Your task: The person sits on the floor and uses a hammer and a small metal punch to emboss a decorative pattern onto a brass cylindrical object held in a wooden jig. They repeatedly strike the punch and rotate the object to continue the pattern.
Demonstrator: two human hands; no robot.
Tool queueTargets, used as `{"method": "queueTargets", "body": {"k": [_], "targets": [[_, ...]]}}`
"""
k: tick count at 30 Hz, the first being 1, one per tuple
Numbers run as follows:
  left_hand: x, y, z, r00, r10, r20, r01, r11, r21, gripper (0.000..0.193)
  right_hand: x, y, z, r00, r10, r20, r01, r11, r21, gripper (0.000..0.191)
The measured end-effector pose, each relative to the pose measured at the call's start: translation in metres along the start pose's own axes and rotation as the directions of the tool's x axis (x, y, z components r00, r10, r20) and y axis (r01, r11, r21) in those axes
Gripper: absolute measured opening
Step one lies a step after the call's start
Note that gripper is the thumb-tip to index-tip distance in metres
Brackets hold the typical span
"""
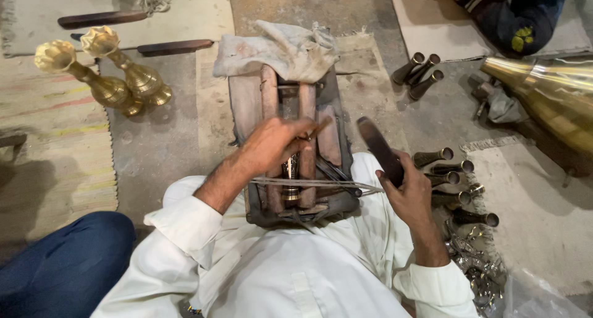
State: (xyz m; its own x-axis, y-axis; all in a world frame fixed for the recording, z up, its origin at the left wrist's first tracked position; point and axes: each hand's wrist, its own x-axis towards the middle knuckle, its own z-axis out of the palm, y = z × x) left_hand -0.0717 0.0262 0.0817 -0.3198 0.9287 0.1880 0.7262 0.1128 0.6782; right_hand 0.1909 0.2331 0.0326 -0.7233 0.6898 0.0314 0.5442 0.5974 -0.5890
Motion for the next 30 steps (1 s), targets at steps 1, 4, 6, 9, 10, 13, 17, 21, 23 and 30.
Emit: {"method": "queueTargets", "body": {"k": [1,4,6,9,10,13,17,21,23,30], "targets": [[-0.008,-0.002,0.000,0.997,-0.045,-0.064,0.040,0.996,-0.084,0.034,0.000,0.003,0.006,0.999,0.018,0.029,-0.022,0.989,0.148,0.051],[-0.030,-0.014,0.008,0.960,-0.161,-0.227,0.077,0.939,-0.336,0.029,-0.007,0.020,0.023,0.983,0.123,0.133,-0.176,0.829,0.531,0.046],[-0.044,-0.027,0.016,0.916,-0.229,-0.329,0.041,0.869,-0.493,0.018,-0.015,0.032,0.036,0.939,0.232,0.253,-0.343,0.634,0.693,0.036],[-0.066,-0.045,0.027,0.847,-0.418,-0.328,0.052,0.679,-0.732,0.030,-0.020,0.052,0.050,0.832,0.354,0.428,-0.549,0.414,0.725,0.032],[-0.074,-0.048,0.030,0.836,-0.459,-0.300,0.092,0.657,-0.748,0.033,-0.023,0.057,0.055,0.805,0.366,0.467,-0.590,0.407,0.698,0.031],[-0.085,-0.054,0.034,0.821,-0.515,-0.246,0.157,0.618,-0.770,0.038,-0.031,0.067,0.067,0.771,0.353,0.530,-0.637,0.409,0.653,0.031],[-0.081,-0.043,0.027,0.839,-0.512,-0.183,0.226,0.635,-0.738,0.034,-0.030,0.066,0.066,0.799,0.287,0.528,-0.601,0.365,0.711,0.037],[-0.053,-0.022,0.014,0.914,-0.374,-0.157,0.269,0.848,-0.457,0.036,-0.022,0.053,0.053,0.792,0.297,0.533,-0.607,0.301,0.735,0.042],[-0.040,-0.012,0.011,0.948,-0.282,-0.147,0.213,0.907,-0.362,0.036,-0.022,0.046,0.046,0.818,0.245,0.521,-0.575,0.391,0.719,0.043],[-0.025,0.003,0.013,0.987,-0.098,-0.129,0.074,0.981,-0.179,0.034,-0.026,0.033,0.026,0.860,0.130,0.493,-0.432,0.700,0.569,0.049]]}}
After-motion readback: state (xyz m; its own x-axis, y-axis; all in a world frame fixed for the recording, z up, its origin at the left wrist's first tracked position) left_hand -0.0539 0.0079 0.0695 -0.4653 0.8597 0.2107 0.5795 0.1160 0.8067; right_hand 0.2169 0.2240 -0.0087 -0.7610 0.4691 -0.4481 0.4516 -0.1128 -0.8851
